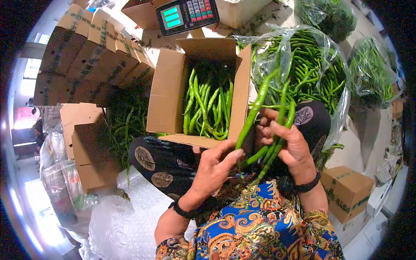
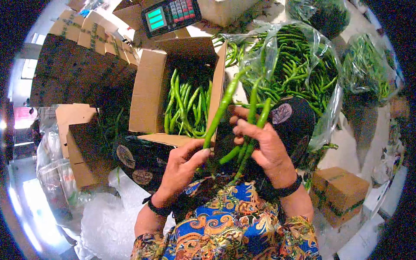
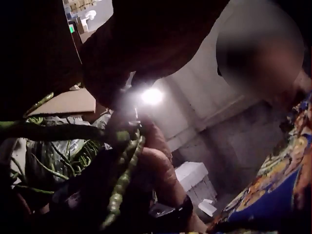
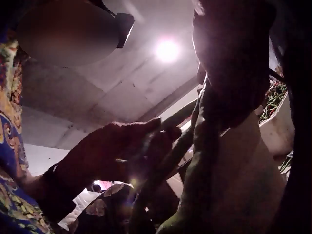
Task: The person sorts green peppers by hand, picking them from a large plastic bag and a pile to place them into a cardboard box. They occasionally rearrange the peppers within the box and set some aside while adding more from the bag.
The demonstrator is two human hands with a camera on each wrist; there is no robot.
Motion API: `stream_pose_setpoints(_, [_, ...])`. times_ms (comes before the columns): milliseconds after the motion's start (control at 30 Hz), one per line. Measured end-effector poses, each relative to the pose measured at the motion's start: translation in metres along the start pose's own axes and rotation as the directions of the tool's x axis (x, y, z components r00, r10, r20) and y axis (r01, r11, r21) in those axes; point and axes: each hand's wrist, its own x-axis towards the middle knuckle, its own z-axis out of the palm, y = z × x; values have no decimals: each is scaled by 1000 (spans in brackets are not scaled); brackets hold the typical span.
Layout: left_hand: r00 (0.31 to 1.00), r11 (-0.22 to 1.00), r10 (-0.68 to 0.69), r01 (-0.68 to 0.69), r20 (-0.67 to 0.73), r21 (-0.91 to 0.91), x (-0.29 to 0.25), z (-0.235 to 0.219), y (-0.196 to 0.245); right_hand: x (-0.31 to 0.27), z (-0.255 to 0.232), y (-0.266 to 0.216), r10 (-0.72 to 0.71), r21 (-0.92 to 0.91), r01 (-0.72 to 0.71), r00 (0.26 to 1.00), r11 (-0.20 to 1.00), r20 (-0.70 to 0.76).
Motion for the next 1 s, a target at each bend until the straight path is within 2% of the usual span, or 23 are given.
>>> stream_pose_setpoints(67, [994,998,-68,69,87,-5,-6,-11,4,0,-3,-11,-20,99,17,999,995,31])
stream_pose_setpoints(133, [965,937,-228,254,128,-241,-11,-20,8,2,-6,-16,3,155,-15,997,988,79])
stream_pose_setpoints(200, [974,962,-195,213,118,-171,-8,-34,14,2,-3,-17,46,145,-57,996,988,79])
stream_pose_setpoints(267, [972,941,-229,237,59,-242,-1,-44,11,4,-1,-15,96,134,-107,991,985,88])
stream_pose_setpoints(367, [975,962,-220,220,13,-160,18,-72,0,6,2,-13,158,95,-165,984,982,78])
stream_pose_setpoints(400, [975,972,-220,220,4,-78,27,-84,-7,8,2,-13,162,100,-170,983,980,84])
stream_pose_setpoints(467, [959,949,-284,278,-17,-149,46,-94,-14,11,-1,-13,172,132,-177,984,975,52])
stream_pose_setpoints(500, [955,955,-296,296,24,-22,53,-100,-10,12,-2,-13,171,147,-176,984,973,44])
stream_pose_setpoints(667, [960,960,-277,275,-36,-53,95,-87,-17,16,-1,-10,162,161,-164,986,973,25])
stream_pose_setpoints(733, [950,941,-307,313,-65,132,110,-85,-42,17,-1,-9,156,171,-157,988,973,24])
stream_pose_setpoints(767, [952,885,-296,305,-81,352,113,-85,-57,18,-2,-9,148,164,-150,989,975,26])
stream_pose_setpoints(800, [970,766,-235,226,-65,602,107,-79,-45,18,-2,-9,142,157,-144,990,977,28])
stream_pose_setpoints(833, [990,708,-130,126,-47,695,107,-79,-57,18,-2,-10,142,161,-144,990,976,26])
stream_pose_setpoints(867, [999,630,-27,30,-16,776,107,-79,-68,17,-1,-11,141,165,-144,989,976,30])
stream_pose_setpoints(1000, [990,595,-132,113,-42,796,113,-77,-60,19,-2,-8,139,139,-137,990,981,-4])
